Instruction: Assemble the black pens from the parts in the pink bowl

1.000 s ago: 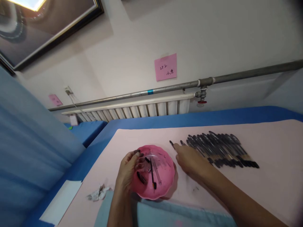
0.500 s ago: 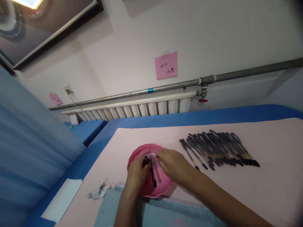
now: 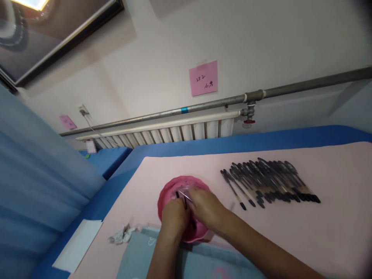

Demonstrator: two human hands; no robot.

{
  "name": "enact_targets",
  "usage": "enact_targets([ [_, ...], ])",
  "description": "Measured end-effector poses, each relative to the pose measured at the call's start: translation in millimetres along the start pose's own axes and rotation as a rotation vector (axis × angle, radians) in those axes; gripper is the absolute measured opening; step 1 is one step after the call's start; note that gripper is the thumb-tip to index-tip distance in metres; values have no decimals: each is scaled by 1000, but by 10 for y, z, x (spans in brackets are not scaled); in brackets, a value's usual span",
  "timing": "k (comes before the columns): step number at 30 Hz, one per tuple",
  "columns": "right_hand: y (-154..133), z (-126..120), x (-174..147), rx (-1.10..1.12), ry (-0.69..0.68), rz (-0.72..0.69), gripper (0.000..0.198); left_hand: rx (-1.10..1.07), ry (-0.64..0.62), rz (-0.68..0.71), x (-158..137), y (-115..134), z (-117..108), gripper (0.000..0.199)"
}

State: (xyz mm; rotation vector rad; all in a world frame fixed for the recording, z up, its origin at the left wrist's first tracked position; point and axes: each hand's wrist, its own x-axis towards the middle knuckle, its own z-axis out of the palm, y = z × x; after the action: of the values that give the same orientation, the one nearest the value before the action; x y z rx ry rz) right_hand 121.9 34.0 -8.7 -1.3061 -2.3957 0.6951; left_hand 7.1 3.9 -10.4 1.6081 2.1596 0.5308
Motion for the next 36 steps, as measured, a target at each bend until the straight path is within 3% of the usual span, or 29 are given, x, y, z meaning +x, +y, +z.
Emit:
enact_targets([
  [5,3,-102,49,64,173,-12,19,-423,150,-17,51,-117,-124,11],
  [10,8,-126,39,251,198,-64,23,-1262,114,-154,70,-187,-378,16],
  [13,27,-95,9,277,186,-201,25,-1540,173,-188,65,-198,-454,18],
  [21,70,-61,-6,208,176,-243,23,-1629,310,-205,90,-240,-467,11],
  [36,43,-98,-40,136,134,-251,22,-1495,343,-214,83,-201,-465,9],
])
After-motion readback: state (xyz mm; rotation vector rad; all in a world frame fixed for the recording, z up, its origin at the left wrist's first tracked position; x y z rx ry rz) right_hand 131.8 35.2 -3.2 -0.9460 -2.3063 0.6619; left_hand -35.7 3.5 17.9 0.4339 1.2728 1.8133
